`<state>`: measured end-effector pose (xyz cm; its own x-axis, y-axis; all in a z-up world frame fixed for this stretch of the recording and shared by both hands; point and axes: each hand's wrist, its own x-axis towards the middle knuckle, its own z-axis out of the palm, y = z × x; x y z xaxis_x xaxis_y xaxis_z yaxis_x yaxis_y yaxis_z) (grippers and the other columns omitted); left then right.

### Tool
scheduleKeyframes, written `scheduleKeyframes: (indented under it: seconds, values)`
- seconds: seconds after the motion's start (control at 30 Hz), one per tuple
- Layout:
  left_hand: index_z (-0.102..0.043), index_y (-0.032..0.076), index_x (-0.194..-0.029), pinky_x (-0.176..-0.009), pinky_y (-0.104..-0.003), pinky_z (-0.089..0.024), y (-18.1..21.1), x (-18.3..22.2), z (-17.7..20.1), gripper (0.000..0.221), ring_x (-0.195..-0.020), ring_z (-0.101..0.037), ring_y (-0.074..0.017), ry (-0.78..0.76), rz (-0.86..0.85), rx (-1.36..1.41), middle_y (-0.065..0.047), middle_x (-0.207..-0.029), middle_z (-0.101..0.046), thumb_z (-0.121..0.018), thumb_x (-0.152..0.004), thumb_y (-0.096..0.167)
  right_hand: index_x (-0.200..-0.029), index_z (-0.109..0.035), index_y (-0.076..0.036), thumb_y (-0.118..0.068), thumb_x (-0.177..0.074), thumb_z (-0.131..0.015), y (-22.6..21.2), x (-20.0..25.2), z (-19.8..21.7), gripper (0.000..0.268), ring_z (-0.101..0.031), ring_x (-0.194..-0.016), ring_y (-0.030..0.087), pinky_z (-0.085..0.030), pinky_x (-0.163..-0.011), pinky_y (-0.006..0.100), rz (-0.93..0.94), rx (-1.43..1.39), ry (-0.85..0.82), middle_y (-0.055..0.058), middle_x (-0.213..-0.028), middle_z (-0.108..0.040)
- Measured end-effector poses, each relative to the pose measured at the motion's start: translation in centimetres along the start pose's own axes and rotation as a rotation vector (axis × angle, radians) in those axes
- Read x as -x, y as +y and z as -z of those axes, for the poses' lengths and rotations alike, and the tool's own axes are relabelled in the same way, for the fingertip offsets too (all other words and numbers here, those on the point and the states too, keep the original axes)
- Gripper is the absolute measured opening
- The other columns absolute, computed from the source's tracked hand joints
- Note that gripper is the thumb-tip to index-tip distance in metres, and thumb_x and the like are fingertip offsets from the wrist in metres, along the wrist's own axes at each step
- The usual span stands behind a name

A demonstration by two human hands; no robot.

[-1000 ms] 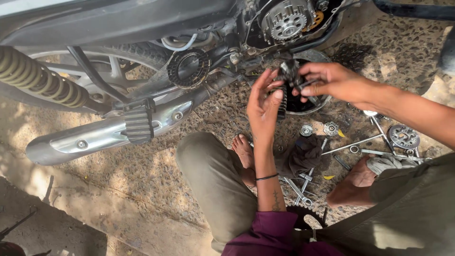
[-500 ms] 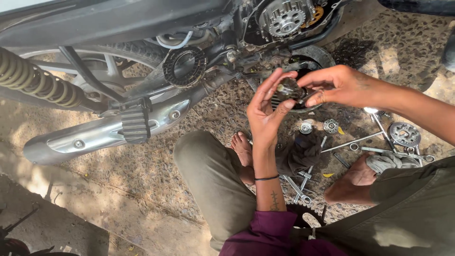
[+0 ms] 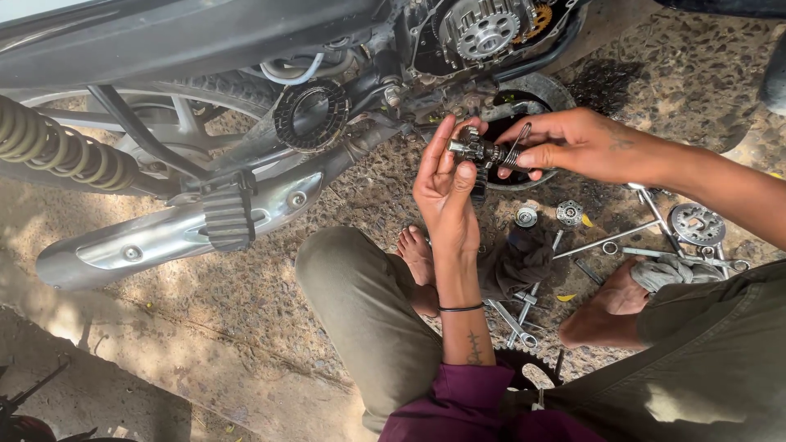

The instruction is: The person is repairing a motorcycle engine, handling and assembling various components like clutch plates and gears while an assistant helps.

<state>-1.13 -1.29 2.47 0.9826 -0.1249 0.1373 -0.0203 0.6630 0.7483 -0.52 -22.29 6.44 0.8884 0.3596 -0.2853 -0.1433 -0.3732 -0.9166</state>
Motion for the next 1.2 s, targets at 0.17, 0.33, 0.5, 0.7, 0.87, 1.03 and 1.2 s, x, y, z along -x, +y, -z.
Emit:
scheduleKeyframes:
  seconds: [0.17,0.33,0.5,0.7,0.87,1.03,1.2]
  values:
    - [-0.051,-0.005,-0.151,-0.118,-0.040,-0.048,0.3,0.1,-0.1,0.073,-0.133,-0.062,-0.0269,-0.030,0.023,0.086,-0.021,-0.142,-0.064,-0.084,-0.093,0.022,-0.140,-0.063,-0.008,-0.033,-0.093,-0.064,-1.3,0.4,0.1,0.053,-0.065,-0.086,0.018,-0.056,-0.080,0.034,-0.057,-0.132,-0.084,0.008,-0.105,-0.079]
    - [-0.054,-0.006,-0.149,-0.118,-0.039,-0.047,-0.2,0.4,-0.4,0.069,-0.131,-0.063,-0.0256,0.018,0.002,0.044,-0.022,-0.141,-0.065,-0.084,-0.092,0.017,-0.135,-0.062,-0.007,-0.038,-0.087,-0.071,-1.0,0.5,-0.7,0.058,-0.070,-0.109,0.019,-0.055,-0.087,0.034,0.205,0.218,0.082,0.007,-0.120,-0.074]
    - [-0.054,-0.006,-0.148,-0.115,-0.039,-0.048,-0.9,0.6,-0.4,0.068,-0.128,-0.064,-0.0264,0.085,-0.031,0.068,-0.023,-0.138,-0.066,-0.085,-0.090,0.011,-0.134,-0.066,-0.012,-0.044,-0.091,-0.066,-2.0,0.7,-0.5,0.054,-0.078,-0.093,0.015,-0.057,-0.082,0.032,0.160,0.307,0.096,0.005,-0.094,-0.082]
    - [-0.052,-0.007,-0.149,-0.113,-0.040,-0.050,-0.5,0.8,-1.0,0.070,-0.126,-0.065,-0.0277,0.130,-0.081,0.068,-0.023,-0.136,-0.066,-0.084,-0.089,0.009,-0.128,-0.069,-0.014,-0.048,-0.082,-0.073,-4.8,1.5,-0.9,0.057,-0.074,-0.062,0.019,-0.057,-0.061,0.034,0.010,0.304,0.105,0.008,-0.088,-0.080]
    - [-0.051,-0.007,-0.149,-0.115,-0.039,-0.050,-0.2,1.1,-1.9,0.069,-0.128,-0.065,-0.0273,0.095,-0.043,0.052,-0.022,-0.137,-0.066,-0.083,-0.092,0.013,-0.126,-0.069,-0.009,-0.046,-0.085,-0.072,-3.5,1.6,-0.8,0.055,-0.074,-0.068,0.014,-0.058,-0.058,0.031,0.143,0.199,0.174,0.006,-0.103,-0.079]
    - [-0.048,-0.009,-0.152,-0.115,-0.038,-0.049,0.2,1.1,-1.7,0.072,-0.128,-0.065,-0.0270,0.093,-0.080,0.054,-0.023,-0.137,-0.066,-0.082,-0.093,0.014,-0.127,-0.071,-0.016,-0.051,-0.082,-0.076,-5.3,1.8,-1.2,0.057,-0.075,-0.061,0.017,-0.055,-0.059,0.034,-0.027,0.352,0.132,0.011,-0.075,-0.078]
    - [-0.043,-0.007,-0.156,-0.113,-0.039,-0.051,1.3,1.1,-1.6,0.079,-0.126,-0.065,-0.0271,0.106,-0.082,0.065,-0.024,-0.134,-0.067,-0.083,-0.092,0.014,-0.127,-0.070,-0.012,-0.047,-0.082,-0.073,-4.8,1.8,-1.5,0.057,-0.077,-0.067,0.014,-0.056,-0.065,0.031,0.064,0.360,0.136,0.008,-0.075,-0.079]
